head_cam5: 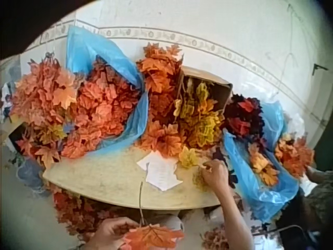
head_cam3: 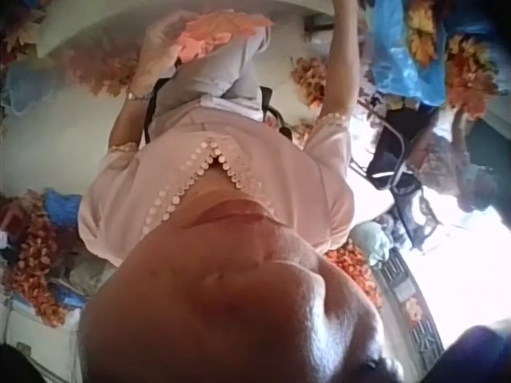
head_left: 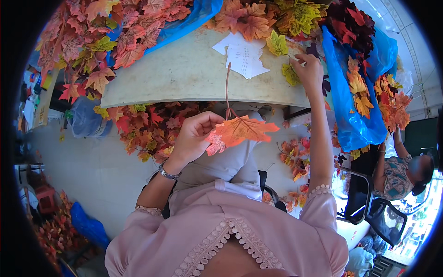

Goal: Assembling artificial maple leaf stems by attaching individual leaves to plastic branches.

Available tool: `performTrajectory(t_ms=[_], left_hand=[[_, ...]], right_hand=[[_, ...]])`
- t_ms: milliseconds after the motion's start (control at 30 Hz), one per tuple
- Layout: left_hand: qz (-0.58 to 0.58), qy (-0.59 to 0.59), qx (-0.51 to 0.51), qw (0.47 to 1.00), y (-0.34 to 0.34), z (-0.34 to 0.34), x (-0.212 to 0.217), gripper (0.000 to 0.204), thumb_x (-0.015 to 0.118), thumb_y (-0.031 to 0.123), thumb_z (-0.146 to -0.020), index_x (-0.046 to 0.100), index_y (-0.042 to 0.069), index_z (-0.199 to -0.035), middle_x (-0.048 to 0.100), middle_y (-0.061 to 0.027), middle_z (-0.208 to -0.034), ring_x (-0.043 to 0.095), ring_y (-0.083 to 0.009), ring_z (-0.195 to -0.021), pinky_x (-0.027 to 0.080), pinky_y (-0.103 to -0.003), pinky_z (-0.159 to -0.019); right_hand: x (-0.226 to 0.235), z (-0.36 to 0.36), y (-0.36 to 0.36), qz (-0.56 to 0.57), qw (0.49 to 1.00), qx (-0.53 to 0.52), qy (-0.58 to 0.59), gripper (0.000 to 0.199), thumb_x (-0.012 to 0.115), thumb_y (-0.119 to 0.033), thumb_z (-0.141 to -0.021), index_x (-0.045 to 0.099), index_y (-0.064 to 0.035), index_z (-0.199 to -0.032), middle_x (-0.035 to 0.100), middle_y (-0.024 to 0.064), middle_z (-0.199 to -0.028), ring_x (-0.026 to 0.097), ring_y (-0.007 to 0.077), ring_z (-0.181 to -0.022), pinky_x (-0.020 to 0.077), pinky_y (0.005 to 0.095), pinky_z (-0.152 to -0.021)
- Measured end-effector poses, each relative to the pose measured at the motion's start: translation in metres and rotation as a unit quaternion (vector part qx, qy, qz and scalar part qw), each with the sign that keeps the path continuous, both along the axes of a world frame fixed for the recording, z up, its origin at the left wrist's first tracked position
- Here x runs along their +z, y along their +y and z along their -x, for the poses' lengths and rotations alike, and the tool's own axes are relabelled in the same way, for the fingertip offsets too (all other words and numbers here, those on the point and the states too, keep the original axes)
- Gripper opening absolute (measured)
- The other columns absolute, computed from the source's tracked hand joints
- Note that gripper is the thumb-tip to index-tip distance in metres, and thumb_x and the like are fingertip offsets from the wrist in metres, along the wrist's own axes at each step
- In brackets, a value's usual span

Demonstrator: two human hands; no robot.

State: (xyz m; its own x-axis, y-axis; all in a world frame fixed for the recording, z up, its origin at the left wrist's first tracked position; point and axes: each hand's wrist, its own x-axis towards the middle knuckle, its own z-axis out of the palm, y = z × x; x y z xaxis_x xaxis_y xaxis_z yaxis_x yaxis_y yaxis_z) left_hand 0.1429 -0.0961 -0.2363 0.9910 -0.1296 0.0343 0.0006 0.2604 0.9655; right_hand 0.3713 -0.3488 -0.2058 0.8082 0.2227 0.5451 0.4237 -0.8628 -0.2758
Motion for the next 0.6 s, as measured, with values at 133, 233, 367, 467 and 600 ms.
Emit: performTrajectory(t_ms=[133,233,367,467,600], left_hand=[[-0.015,-0.013,0.028,0.999,-0.003,0.002,0.011,0.018,0.058,-0.001,-0.078,0.052,-0.002,-0.096,0.059,-0.0049,-0.087,0.056,-0.0061,-0.079,0.047,-0.02,-0.07],[-0.146,-0.057,0.12,0.98,-0.004,0.004,0.006,0.013,0.059,0.0,-0.078,0.055,-0.002,-0.091,0.06,-0.0044,-0.079,0.056,-0.0052,-0.072,0.046,-0.019,-0.062],[-0.365,-0.269,0.24,0.858,-0.005,-0.005,0.004,0.009,0.06,-0.003,-0.076,0.059,-0.001,-0.085,0.061,-0.0088,-0.073,0.059,-0.0106,-0.062,0.045,-0.021,-0.053],[-0.337,-0.261,0.247,0.87,-0.012,-0.014,0.005,0.012,0.059,-0.003,-0.073,0.055,0.0,-0.085,0.058,-0.0131,-0.075,0.058,-0.026,-0.063,0.046,-0.029,-0.054],[0.031,-0.062,0.137,0.988,-0.007,-0.009,0.015,0.016,0.06,-0.004,-0.072,0.055,-0.003,-0.088,0.06,-0.0053,-0.078,0.059,-0.0093,-0.065,0.046,-0.02,-0.057]], right_hand=[[-0.011,-0.014,0.001,-0.036,0.999,0.015,0.005,0.014,0.065,-0.016,-0.067,0.066,-0.0063,-0.077,0.06,0.0113,-0.079,0.055,0.0281,-0.077,0.0442,0.0361,-0.071],[0.012,0.002,0.01,-0.103,0.986,0.115,-0.058,0.01,0.064,-0.009,-0.067,0.062,-0.0029,-0.075,0.061,0.0105,-0.081,0.058,0.026,-0.082,0.045,0.0326,-0.074],[0.068,0.078,0.04,0.068,0.96,0.168,-0.213,0.007,0.061,-0.004,-0.064,0.055,-0.0024,-0.067,0.058,0.0084,-0.102,0.047,0.0301,-0.107,0.0388,0.0374,-0.087],[0.093,0.128,0.038,0.138,0.961,0.163,-0.176,0.008,0.059,-0.004,-0.062,0.051,-0.0028,-0.063,0.056,0.0084,-0.11,0.041,0.0326,-0.115,0.035,0.0413,-0.091],[0.058,0.148,0.017,0.162,0.972,0.149,0.077,0.009,0.057,-0.004,-0.06,0.054,-0.0018,-0.069,0.059,0.0143,-0.091,0.051,0.0323,-0.099,0.04,0.0391,-0.084]])
